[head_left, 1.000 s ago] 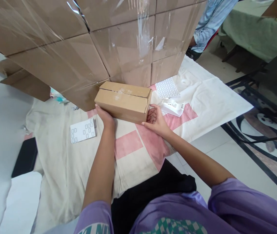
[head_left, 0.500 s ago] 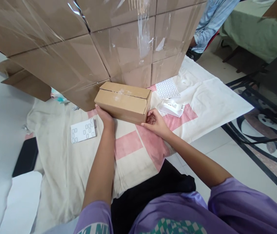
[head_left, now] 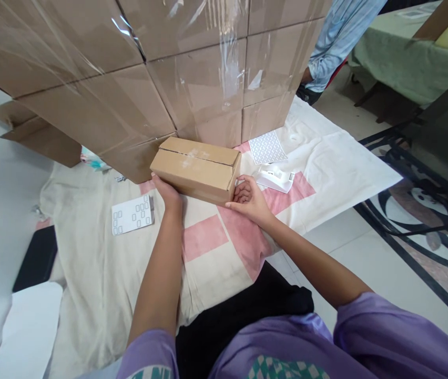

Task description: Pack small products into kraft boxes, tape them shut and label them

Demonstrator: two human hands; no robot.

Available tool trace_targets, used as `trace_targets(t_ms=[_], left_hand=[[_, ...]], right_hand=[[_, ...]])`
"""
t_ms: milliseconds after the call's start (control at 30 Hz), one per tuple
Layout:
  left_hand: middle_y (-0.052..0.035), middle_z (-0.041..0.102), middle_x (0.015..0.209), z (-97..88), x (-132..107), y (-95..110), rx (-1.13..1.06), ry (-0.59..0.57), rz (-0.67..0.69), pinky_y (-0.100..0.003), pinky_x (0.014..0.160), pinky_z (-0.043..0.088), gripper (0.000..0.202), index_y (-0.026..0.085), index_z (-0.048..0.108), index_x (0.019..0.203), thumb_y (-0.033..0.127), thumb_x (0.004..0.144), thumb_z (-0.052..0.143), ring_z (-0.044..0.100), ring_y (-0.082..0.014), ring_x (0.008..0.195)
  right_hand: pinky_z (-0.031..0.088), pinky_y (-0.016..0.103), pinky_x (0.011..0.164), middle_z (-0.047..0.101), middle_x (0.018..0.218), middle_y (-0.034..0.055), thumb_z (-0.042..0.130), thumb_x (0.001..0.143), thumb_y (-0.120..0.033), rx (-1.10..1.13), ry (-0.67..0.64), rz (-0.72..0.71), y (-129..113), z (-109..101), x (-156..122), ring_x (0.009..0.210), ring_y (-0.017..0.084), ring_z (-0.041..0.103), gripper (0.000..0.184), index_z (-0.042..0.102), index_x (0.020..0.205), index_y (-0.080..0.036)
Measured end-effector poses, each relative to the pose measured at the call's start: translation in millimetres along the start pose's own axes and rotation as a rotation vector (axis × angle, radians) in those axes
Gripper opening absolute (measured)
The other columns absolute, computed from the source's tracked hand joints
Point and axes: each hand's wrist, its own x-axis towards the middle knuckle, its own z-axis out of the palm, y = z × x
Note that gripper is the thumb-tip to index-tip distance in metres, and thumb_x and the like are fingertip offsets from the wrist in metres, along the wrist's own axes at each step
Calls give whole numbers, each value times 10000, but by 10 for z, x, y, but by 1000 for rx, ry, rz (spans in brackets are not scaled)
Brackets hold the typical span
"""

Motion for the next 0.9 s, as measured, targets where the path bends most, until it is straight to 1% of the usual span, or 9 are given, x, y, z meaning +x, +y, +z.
trace_targets(t_ms=[100,200,267,367,433,500,667,767,900], left_hand=[[-49,663,1392,10,-5,24,-5,0,-14,-269,1251,311,542,200,649,1294,506,1059,268,485,-151,1443],[-45,670,1380,11,-11,25,-2,8,-10,-262,1245,317,531,198,663,1267,496,1060,276,495,-148,1432],[-44,678,1365,9,-14,14,5,1,-1,-259,1241,320,529,197,671,1251,516,1053,298,499,-149,1426],[-50,681,1357,8,-11,-10,12,-5,8,-271,1240,329,542,197,679,1233,565,1033,336,517,-165,1408],[-50,670,1374,5,-6,-23,8,1,9,-278,1243,328,544,204,679,1234,580,1024,346,520,-171,1408],[-47,656,1395,-2,-1,-30,6,7,0,-281,1251,314,550,215,674,1243,592,1022,340,503,-169,1426],[-47,648,1403,-16,-7,-21,35,-35,-19,-304,1271,285,634,233,662,1268,695,1000,318,453,-177,1471],[-45,662,1381,3,-24,7,27,-18,-23,-312,1267,304,605,228,676,1236,661,1013,316,459,-188,1467],[-45,690,1330,41,-41,45,-1,-1,-28,-299,1250,333,535,212,685,1199,563,1039,315,494,-178,1433]], right_hand=[[416,260,585,541,811,-60,942,609,-423,-37,-23,16,-14,11,-5,669,123,539,667,498,1081,-267],[392,259,570,522,754,-62,912,651,-446,-86,-43,47,-15,19,-13,631,110,500,532,485,890,-237],[408,256,575,529,789,-63,905,658,-445,-62,-7,49,-7,19,-16,639,108,514,552,464,924,-245],[442,249,587,539,871,-69,915,641,-419,-13,44,39,11,10,-17,662,107,562,704,426,1130,-286],[459,255,589,537,892,-68,919,643,-405,-13,38,45,20,2,-18,663,112,585,831,385,1274,-318],[473,269,592,535,899,-62,918,654,-406,-17,20,51,25,-7,-17,661,119,596,871,378,1334,-329],[480,282,610,535,873,-62,931,643,-411,-3,8,35,25,-21,3,660,123,571,841,415,1301,-323],[446,265,592,524,830,-71,946,617,-403,2,1,26,13,-14,12,667,126,541,825,428,1253,-314],[393,245,580,482,755,-77,910,668,-413,5,-42,40,-13,15,-3,649,109,485,567,465,983,-260]])
